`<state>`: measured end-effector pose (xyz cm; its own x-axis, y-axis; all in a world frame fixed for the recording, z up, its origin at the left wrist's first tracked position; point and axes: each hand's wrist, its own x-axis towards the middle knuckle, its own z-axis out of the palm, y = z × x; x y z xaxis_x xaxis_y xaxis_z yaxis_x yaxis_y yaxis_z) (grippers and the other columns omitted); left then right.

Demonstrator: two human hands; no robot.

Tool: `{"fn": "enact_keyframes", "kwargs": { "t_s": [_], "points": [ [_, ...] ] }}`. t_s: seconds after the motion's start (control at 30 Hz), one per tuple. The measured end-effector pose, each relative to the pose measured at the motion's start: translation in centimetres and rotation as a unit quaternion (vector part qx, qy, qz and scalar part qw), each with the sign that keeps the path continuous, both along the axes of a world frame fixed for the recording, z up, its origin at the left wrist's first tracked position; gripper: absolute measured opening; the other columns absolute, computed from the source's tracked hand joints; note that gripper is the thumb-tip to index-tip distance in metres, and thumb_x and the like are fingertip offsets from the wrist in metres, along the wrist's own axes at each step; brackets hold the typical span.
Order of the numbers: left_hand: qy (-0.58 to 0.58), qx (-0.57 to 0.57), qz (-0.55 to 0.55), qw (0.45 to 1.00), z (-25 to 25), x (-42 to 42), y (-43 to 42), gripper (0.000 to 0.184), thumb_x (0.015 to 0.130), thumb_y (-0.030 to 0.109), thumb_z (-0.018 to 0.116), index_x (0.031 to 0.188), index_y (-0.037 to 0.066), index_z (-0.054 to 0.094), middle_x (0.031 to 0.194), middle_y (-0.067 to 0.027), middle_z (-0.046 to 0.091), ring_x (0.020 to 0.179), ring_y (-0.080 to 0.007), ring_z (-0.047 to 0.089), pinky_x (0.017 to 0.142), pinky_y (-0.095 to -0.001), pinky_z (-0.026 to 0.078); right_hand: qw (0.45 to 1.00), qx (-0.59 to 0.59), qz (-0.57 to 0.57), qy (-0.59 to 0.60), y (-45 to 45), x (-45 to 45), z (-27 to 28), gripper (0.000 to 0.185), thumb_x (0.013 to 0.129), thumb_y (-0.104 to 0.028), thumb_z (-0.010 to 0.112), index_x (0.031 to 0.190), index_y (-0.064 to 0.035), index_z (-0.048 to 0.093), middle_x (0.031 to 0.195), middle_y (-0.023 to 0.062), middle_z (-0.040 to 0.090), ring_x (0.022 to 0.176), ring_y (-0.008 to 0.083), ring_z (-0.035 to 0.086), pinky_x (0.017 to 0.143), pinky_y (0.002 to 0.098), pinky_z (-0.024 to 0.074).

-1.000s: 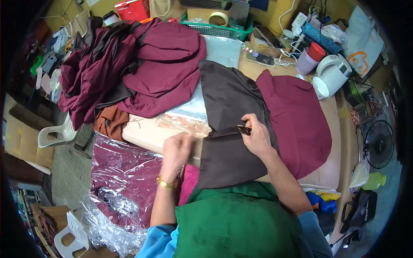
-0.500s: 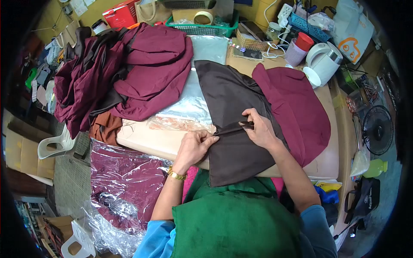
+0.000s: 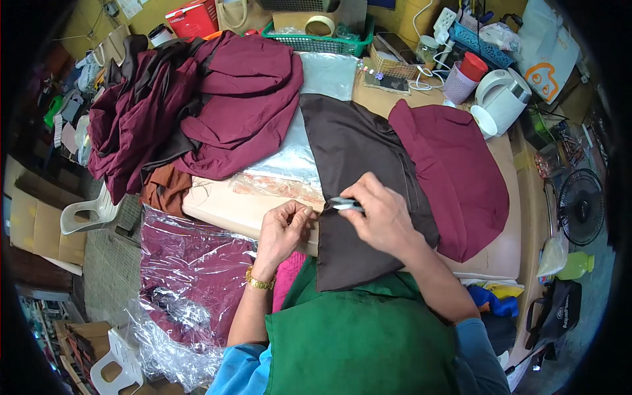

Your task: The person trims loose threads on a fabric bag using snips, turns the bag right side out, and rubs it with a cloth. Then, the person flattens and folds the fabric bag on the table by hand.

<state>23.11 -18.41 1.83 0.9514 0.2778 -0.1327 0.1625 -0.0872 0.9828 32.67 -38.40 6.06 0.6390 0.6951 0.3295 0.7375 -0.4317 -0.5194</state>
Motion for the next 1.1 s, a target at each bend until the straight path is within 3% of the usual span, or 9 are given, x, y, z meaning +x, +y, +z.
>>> {"fn": "enact_keyframes", "kwargs": {
  "t_s": [0.4, 0.47, 0.6, 0.67, 0.7, 0.73, 0.8, 1.03, 1.1],
  "points": [
    [-0.055, 0.015, -0.025, 0.998, 0.5, -0.9, -0.6, 0.020, 0.100, 0.012, 0.059, 0.088, -0.001, 0.067, 0.069, 0.0020, 0.060, 0.060, -0.0029, 0.050, 0.053, -0.0210, 0.040, 0.995, -0.075, 0.007, -0.066, 3.1, -1.9, -1.3, 0.034, 0.079, -0.012, 0.074, 0.103, -0.0048, 0.051, 0.093, 0.0122, 0.054, 0.076, 0.0300, 0.065, 0.068, 0.0408, 0.0501],
    [-0.026, -0.072, -0.031, 0.997, 1.8, -1.3, -0.4, 0.018, 0.100, 0.015, 0.059, 0.093, 0.000, 0.066, 0.069, 0.0020, 0.060, 0.060, -0.0031, 0.051, 0.054, -0.0207, 0.042, 0.995, -0.082, 0.002, -0.058, 2.8, -1.6, -1.7, 0.033, 0.079, -0.012, 0.073, 0.103, -0.0057, 0.051, 0.094, 0.0120, 0.054, 0.076, 0.0308, 0.065, 0.067, 0.0416, 0.0504],
    [-0.051, -0.118, 0.066, 0.990, 0.1, -0.4, 0.9, 0.024, 0.099, 0.023, 0.062, 0.098, -0.001, 0.064, 0.070, 0.0014, 0.060, 0.062, -0.0069, 0.054, 0.057, -0.0235, 0.045, 0.995, 0.042, -0.090, 0.023, 1.9, 0.2, -1.7, 0.039, 0.082, -0.019, 0.074, 0.112, -0.0079, 0.051, 0.105, 0.0147, 0.057, 0.087, 0.0387, 0.065, 0.072, 0.0470, 0.0523],
    [-0.104, 0.040, 0.071, 0.991, -0.1, 1.7, -2.2, 0.033, 0.096, 0.030, 0.066, 0.099, -0.003, 0.061, 0.066, -0.0012, 0.058, 0.060, -0.0116, 0.056, 0.057, -0.0307, 0.047, 0.990, 0.064, -0.129, 0.005, 2.3, 2.2, -2.7, 0.044, 0.082, -0.022, 0.075, 0.116, -0.0076, 0.050, 0.108, 0.0160, 0.058, 0.091, 0.0400, 0.065, 0.075, 0.0484, 0.0523],
    [-0.074, 0.233, 0.010, 0.970, -1.3, 2.0, -2.5, 0.034, 0.093, 0.030, 0.070, 0.093, -0.003, 0.062, 0.063, -0.0075, 0.057, 0.057, -0.0167, 0.055, 0.058, -0.0370, 0.047, 0.991, 0.038, -0.130, -0.005, 2.3, 4.1, -4.4, 0.046, 0.084, -0.025, 0.074, 0.118, -0.0073, 0.048, 0.113, 0.0171, 0.059, 0.091, 0.0409, 0.065, 0.076, 0.0498, 0.0519],
    [0.006, 0.296, -0.091, 0.951, 0.1, 2.2, -2.4, 0.031, 0.090, 0.029, 0.071, 0.087, -0.001, 0.065, 0.062, -0.0128, 0.057, 0.055, -0.0196, 0.054, 0.059, -0.0382, 0.046, 0.989, 0.003, -0.150, -0.014, 2.3, 5.7, -5.6, 0.042, 0.085, -0.026, 0.073, 0.115, -0.0076, 0.049, 0.110, 0.0179, 0.062, 0.090, 0.0413, 0.066, 0.075, 0.0509, 0.0514],
    [0.051, 0.120, -0.212, 0.968, -0.7, 1.8, -2.8, 0.028, 0.096, 0.022, 0.065, 0.081, -0.002, 0.063, 0.060, -0.0025, 0.050, 0.060, -0.0092, 0.045, 0.056, -0.0307, 0.040, 0.982, -0.036, -0.180, -0.043, 1.6, 9.3, -7.6, 0.037, 0.086, -0.024, 0.071, 0.112, -0.0082, 0.049, 0.103, 0.0179, 0.065, 0.087, 0.0417, 0.066, 0.075, 0.0519, 0.0509],
    [0.101, 0.175, -0.211, 0.956, 1.9, -2.9, 1.2, 0.029, 0.099, 0.023, 0.062, 0.086, -0.002, 0.068, 0.064, -0.0001, 0.056, 0.062, -0.0066, 0.048, 0.055, -0.0275, 0.041, 0.960, -0.026, -0.280, -0.012, -0.5, 16.7, -8.0, 0.025, 0.092, -0.019, 0.063, 0.112, -0.0073, 0.055, 0.102, 0.0193, 0.069, 0.095, 0.0405, 0.066, 0.081, 0.0499, 0.0504],
    [0.071, 0.174, -0.039, 0.981, 0.1, -3.8, 2.0, 0.025, 0.100, 0.022, 0.058, 0.105, -0.001, 0.067, 0.079, -0.0098, 0.069, 0.072, -0.0126, 0.062, 0.066, -0.0328, 0.050, 0.963, 0.014, -0.265, 0.041, -0.8, 17.8, -7.4, 0.024, 0.093, -0.020, 0.063, 0.112, -0.0064, 0.058, 0.102, 0.0194, 0.069, 0.095, 0.0399, 0.066, 0.081, 0.0487, 0.0504]
  ]
}}
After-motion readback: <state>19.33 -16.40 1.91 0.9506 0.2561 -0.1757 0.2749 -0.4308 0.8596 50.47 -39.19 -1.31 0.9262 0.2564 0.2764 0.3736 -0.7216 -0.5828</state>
